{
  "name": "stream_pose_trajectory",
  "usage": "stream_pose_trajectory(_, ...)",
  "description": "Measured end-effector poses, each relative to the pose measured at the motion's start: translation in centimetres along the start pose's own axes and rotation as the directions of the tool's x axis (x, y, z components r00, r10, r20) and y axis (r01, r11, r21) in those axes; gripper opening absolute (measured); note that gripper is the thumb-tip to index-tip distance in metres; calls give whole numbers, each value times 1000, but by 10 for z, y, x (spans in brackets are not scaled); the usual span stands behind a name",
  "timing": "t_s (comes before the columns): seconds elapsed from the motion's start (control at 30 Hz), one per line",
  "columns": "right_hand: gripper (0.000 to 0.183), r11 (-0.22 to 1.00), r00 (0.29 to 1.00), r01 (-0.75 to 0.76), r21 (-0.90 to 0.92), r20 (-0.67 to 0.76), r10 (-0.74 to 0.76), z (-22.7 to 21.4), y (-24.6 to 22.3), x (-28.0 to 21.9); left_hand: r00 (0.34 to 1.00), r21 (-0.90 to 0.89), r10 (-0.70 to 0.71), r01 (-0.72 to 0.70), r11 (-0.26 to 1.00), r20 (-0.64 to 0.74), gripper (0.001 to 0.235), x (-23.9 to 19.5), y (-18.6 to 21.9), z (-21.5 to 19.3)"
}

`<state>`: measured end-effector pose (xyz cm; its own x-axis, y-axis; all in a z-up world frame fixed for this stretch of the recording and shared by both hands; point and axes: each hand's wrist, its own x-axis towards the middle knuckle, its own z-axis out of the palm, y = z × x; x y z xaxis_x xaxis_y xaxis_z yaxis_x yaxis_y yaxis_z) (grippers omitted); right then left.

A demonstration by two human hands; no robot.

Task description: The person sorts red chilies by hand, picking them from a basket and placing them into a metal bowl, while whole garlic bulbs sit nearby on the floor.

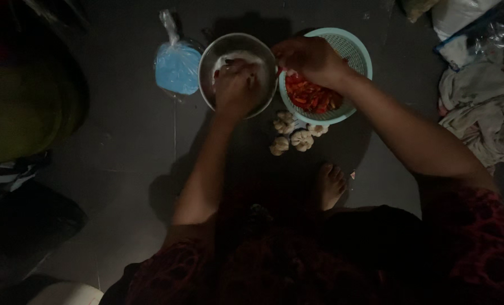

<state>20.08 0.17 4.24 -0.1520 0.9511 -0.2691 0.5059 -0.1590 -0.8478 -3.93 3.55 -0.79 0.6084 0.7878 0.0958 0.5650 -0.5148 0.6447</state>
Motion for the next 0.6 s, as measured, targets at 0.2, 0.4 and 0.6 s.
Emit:
stream_pose_trajectory(0.2,29,989,999,-44,144,9,43,9,-18,2,957,-419,-66,186,889,284,37,1,8,-11)
stream_pose_trajectory(0.4,24,980,992,-117,164,-37,125,14,-30,2,962,-216,-128,181,959,239,35,1,32,-29)
stream_pose_trajectory(0.6,23,997,996,-73,-20,46,74,17,-43,-3,999,18,10,-11,1000,44,30,0,34,-23)
